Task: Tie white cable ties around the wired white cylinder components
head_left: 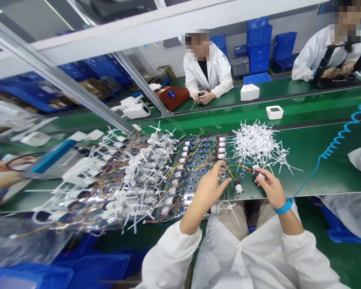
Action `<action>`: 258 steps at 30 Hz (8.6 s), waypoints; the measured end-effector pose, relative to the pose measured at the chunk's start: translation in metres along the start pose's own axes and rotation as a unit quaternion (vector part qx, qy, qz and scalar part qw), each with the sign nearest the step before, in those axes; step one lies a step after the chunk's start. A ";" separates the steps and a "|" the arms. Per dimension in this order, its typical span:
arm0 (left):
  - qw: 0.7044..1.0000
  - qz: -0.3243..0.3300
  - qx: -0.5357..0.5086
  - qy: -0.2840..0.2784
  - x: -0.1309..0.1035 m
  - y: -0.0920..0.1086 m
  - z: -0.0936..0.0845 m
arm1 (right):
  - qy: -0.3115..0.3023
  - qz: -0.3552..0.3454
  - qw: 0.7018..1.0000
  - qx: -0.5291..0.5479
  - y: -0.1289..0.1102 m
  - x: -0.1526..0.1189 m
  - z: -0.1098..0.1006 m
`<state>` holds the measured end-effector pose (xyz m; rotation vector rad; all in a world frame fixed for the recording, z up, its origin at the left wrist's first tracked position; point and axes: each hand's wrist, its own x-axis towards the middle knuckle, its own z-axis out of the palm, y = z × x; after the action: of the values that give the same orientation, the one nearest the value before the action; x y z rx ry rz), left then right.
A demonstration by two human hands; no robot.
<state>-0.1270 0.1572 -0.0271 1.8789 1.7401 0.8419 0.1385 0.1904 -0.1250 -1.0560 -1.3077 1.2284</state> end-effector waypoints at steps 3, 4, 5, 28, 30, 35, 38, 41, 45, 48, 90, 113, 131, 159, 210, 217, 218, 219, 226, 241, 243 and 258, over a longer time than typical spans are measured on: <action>0.999 0.015 0.041 0.032 0.012 -0.020 0.017 | 0.001 -0.015 1.000 -0.002 -0.002 -0.001 0.002; 0.998 0.018 0.041 0.038 0.013 -0.024 0.019 | 0.000 -0.020 1.000 -0.007 -0.002 -0.001 0.002; 0.999 0.015 0.031 0.039 0.014 -0.027 0.020 | -0.002 -0.025 1.000 -0.012 -0.002 -0.001 0.002; 0.989 0.128 -0.003 0.071 0.032 0.048 -0.031 | -0.043 -0.027 0.999 -0.003 0.026 0.001 0.008; 0.985 0.165 -0.005 0.049 0.035 0.062 -0.031 | -0.039 -0.025 0.999 0.001 0.025 0.001 0.008; 0.977 0.215 -0.003 0.008 0.049 0.088 -0.023 | -0.032 -0.029 0.999 0.015 0.024 0.002 0.009; 0.975 0.223 0.022 -0.001 0.060 0.093 -0.020 | -0.032 -0.029 0.999 0.022 0.024 0.002 0.008; 0.969 0.242 0.059 -0.013 0.068 0.093 -0.021 | -0.036 -0.028 0.999 0.017 0.023 0.002 0.007; 0.967 0.236 0.074 -0.060 0.075 0.085 -0.027 | -0.043 -0.023 0.999 0.001 0.020 0.001 0.007; 0.970 0.212 0.083 -0.087 0.076 0.069 -0.033 | -0.034 -0.004 0.999 0.016 0.018 0.000 0.008; 0.977 0.089 -0.072 -0.179 0.069 0.069 -0.008 | -0.018 0.000 1.000 0.011 0.003 -0.001 0.007; 0.948 0.154 -0.157 -0.229 0.076 0.096 0.042 | 0.053 0.075 0.979 0.181 0.012 0.005 0.008; 0.954 0.044 -0.147 -0.257 0.055 0.043 0.043 | 0.092 0.041 0.993 0.061 -0.002 0.004 0.009; 0.939 -0.034 -0.135 -0.315 0.059 0.080 -0.006 | 0.121 0.094 0.978 0.141 -0.009 0.003 0.021; 0.954 -0.052 -0.225 -0.189 0.055 0.039 0.055 | 0.037 0.082 0.977 0.195 -0.002 0.001 0.006; 0.947 -0.025 -0.246 -0.207 0.052 0.046 0.056 | 0.046 0.047 0.987 0.149 -0.007 0.001 0.004; 0.947 -0.021 -0.247 -0.206 0.052 0.047 0.055 | 0.050 0.043 0.988 0.138 -0.006 0.001 0.004; 0.947 -0.017 -0.247 -0.204 0.052 0.049 0.054 | 0.055 0.041 0.989 0.128 -0.006 0.001 0.003; 0.957 0.029 -0.222 -0.185 0.056 0.057 0.042 | 0.066 0.033 0.992 0.100 -0.004 0.000 0.003; 0.944 0.033 -0.274 -0.181 0.055 0.068 0.029 | 0.064 -0.022 0.998 0.001 -0.002 0.003 0.004; 0.943 0.030 -0.278 -0.181 0.053 0.072 0.024 | 0.107 -0.071 0.991 -0.043 -0.002 0.001 0.004; 0.816 -0.112 -0.480 -0.302 -0.045 0.091 0.051 | -0.006 -0.011 1.000 -0.021 -0.024 -0.113 -0.037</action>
<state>-0.0274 0.1064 -0.0075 1.0344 0.8304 0.7064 0.1884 0.0805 -0.1141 -1.0626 -1.3562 1.1983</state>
